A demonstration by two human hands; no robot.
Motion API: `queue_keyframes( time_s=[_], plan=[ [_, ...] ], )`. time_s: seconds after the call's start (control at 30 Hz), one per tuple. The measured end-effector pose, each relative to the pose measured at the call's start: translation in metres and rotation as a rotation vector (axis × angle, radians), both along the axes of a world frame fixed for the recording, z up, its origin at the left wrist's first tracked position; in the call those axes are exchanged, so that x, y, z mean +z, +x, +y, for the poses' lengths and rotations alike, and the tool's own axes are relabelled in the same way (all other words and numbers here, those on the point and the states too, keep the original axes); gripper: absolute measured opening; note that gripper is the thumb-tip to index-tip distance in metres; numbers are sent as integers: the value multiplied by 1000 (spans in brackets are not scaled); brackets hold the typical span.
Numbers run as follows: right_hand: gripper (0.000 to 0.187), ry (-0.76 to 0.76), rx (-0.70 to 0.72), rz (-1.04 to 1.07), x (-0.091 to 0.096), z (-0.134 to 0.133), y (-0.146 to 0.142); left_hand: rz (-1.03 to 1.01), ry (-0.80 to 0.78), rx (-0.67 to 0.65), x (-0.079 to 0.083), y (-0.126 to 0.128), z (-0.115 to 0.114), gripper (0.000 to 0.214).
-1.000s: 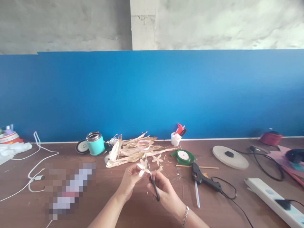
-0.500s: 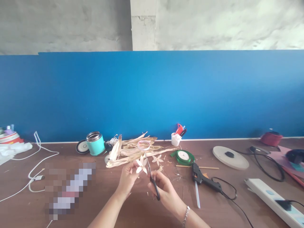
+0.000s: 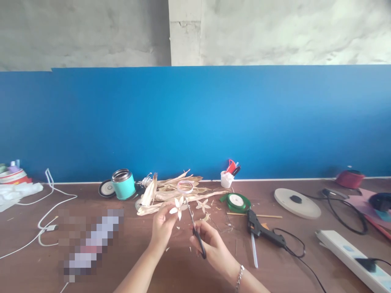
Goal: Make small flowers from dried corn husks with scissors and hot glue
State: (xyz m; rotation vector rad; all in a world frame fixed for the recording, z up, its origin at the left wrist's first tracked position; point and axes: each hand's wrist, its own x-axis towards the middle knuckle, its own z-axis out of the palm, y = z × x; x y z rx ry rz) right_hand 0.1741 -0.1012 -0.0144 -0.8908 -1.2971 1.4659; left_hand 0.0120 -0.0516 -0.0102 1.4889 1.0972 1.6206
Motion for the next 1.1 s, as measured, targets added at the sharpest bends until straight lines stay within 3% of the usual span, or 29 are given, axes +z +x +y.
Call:
queue_keyframes(
  time_s=[1.1],
  plan=[
    [42,19,-20,22,8,-2,1,28,-114,-132,-5,9,-7,14]
  ],
)
